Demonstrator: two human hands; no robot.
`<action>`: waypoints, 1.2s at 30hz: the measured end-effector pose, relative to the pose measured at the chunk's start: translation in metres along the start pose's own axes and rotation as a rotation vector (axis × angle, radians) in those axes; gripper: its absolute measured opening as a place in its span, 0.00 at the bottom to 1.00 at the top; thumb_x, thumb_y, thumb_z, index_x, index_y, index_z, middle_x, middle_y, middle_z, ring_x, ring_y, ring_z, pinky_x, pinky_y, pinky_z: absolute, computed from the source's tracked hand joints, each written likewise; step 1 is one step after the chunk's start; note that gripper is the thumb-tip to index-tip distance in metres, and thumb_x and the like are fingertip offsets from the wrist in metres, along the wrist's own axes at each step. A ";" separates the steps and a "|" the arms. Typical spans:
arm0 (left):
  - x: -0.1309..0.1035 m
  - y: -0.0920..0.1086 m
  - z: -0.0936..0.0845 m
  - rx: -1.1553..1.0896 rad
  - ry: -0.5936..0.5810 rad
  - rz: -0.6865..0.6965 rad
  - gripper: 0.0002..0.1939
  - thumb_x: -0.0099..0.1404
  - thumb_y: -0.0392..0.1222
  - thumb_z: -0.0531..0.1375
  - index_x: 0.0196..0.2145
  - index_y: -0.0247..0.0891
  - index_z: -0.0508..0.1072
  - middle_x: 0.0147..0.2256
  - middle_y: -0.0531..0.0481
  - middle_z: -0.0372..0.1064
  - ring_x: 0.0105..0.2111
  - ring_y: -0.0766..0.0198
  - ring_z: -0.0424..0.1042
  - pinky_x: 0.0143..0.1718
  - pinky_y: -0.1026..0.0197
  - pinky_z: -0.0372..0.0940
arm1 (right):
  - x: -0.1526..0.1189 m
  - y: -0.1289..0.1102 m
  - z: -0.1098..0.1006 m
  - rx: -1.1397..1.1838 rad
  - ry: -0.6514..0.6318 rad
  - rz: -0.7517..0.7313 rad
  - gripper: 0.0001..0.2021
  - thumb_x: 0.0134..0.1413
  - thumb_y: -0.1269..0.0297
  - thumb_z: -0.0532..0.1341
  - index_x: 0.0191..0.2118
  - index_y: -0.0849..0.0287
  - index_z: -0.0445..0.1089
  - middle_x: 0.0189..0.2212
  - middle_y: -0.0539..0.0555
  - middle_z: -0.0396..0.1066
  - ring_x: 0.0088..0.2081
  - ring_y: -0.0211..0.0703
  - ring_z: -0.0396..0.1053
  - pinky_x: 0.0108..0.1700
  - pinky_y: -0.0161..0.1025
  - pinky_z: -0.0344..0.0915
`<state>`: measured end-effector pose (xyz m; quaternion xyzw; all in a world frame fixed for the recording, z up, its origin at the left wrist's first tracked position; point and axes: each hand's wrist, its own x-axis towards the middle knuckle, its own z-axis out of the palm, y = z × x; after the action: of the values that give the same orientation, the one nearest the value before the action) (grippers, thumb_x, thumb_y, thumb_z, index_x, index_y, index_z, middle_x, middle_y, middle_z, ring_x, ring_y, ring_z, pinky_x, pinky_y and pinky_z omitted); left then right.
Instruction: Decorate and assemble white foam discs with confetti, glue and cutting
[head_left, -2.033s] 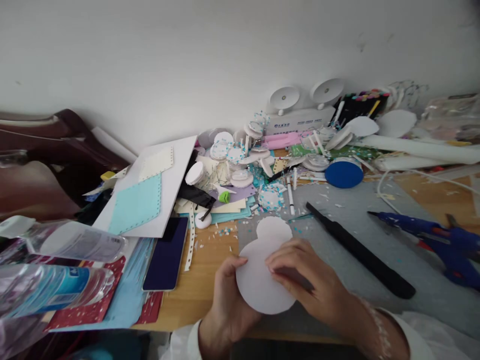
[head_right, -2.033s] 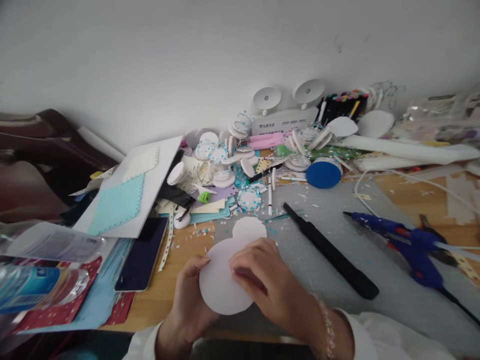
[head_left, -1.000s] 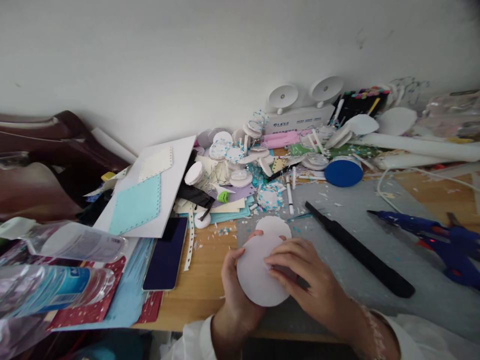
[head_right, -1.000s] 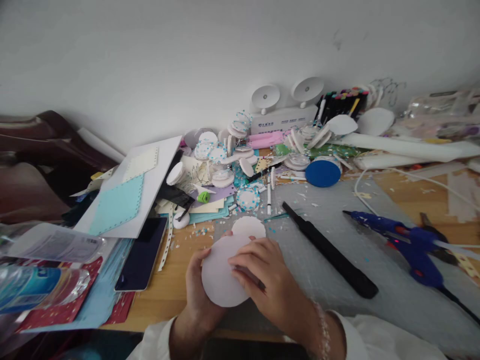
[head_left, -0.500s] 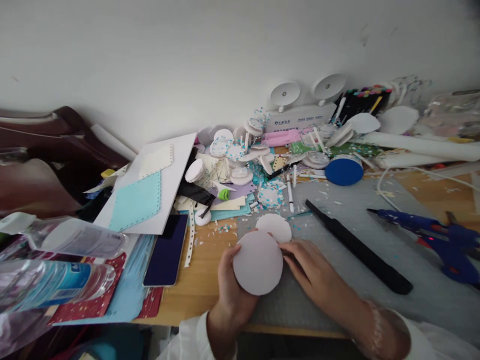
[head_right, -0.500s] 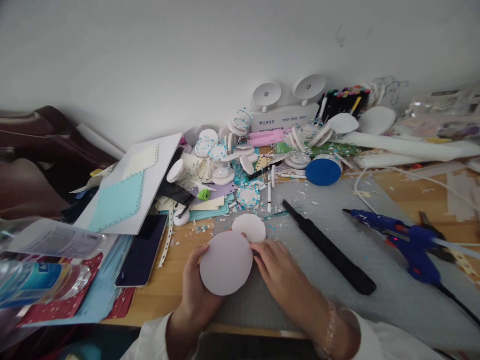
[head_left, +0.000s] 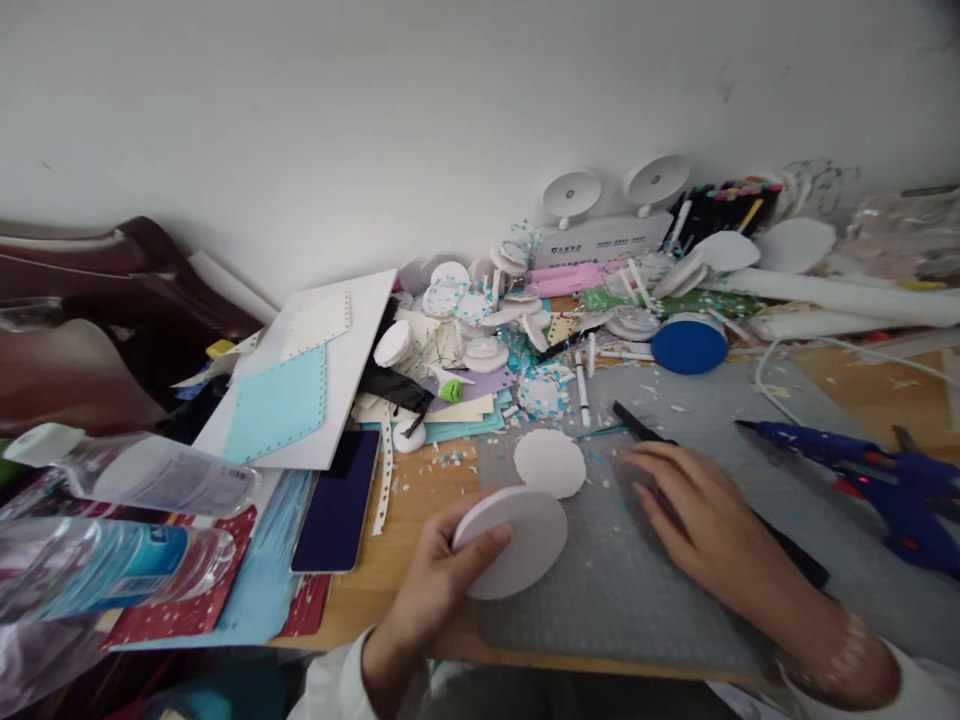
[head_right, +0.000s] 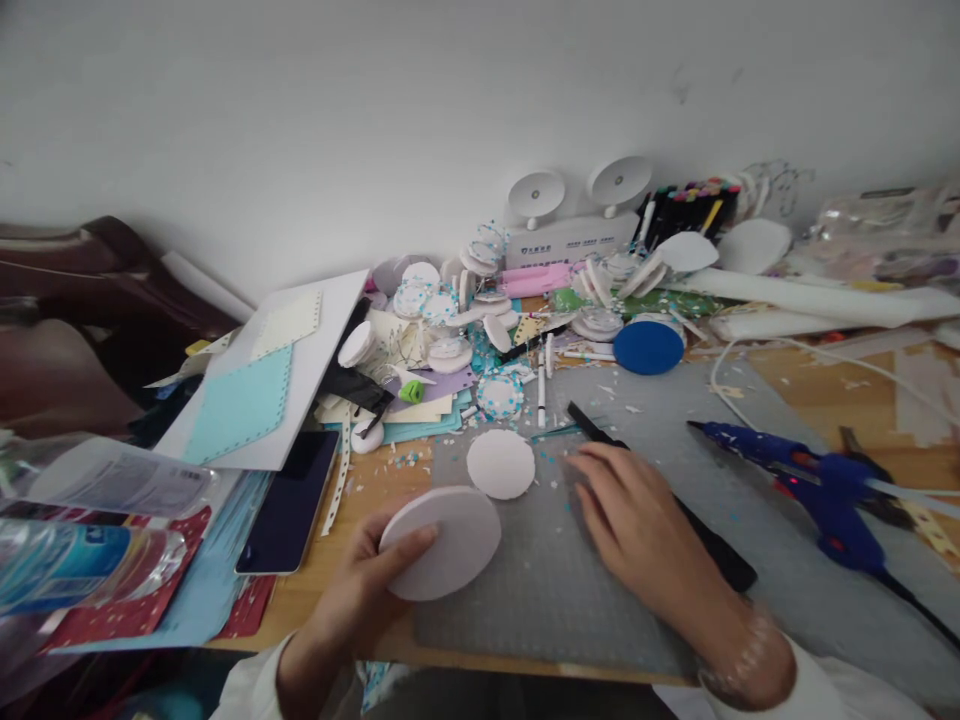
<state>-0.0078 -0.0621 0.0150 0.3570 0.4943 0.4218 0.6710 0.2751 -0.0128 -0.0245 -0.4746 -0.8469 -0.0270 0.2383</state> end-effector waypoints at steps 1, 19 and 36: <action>0.000 0.004 -0.003 0.139 -0.036 0.035 0.18 0.61 0.47 0.65 0.49 0.40 0.78 0.47 0.45 0.78 0.45 0.54 0.75 0.42 0.63 0.67 | -0.002 0.006 -0.002 -0.081 0.024 0.042 0.16 0.66 0.62 0.49 0.52 0.64 0.65 0.47 0.65 0.67 0.50 0.58 0.65 0.51 0.55 0.64; 0.000 0.058 0.000 1.122 -0.177 0.228 0.15 0.62 0.32 0.56 0.45 0.40 0.76 0.38 0.51 0.79 0.38 0.60 0.76 0.38 0.63 0.64 | -0.015 0.014 -0.029 -0.033 0.080 0.255 0.21 0.67 0.57 0.44 0.55 0.66 0.60 0.44 0.67 0.69 0.46 0.58 0.71 0.48 0.53 0.70; -0.006 0.038 0.029 1.492 -0.127 0.171 0.14 0.70 0.35 0.53 0.49 0.41 0.74 0.35 0.45 0.80 0.35 0.55 0.80 0.35 0.60 0.71 | -0.028 -0.079 -0.032 0.278 -0.183 0.141 0.12 0.70 0.64 0.46 0.51 0.59 0.61 0.35 0.55 0.80 0.29 0.44 0.79 0.25 0.31 0.72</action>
<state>0.0113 -0.0544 0.0582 0.7777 0.5796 0.0044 0.2433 0.2346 -0.0872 0.0062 -0.4957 -0.8253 0.1503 0.2249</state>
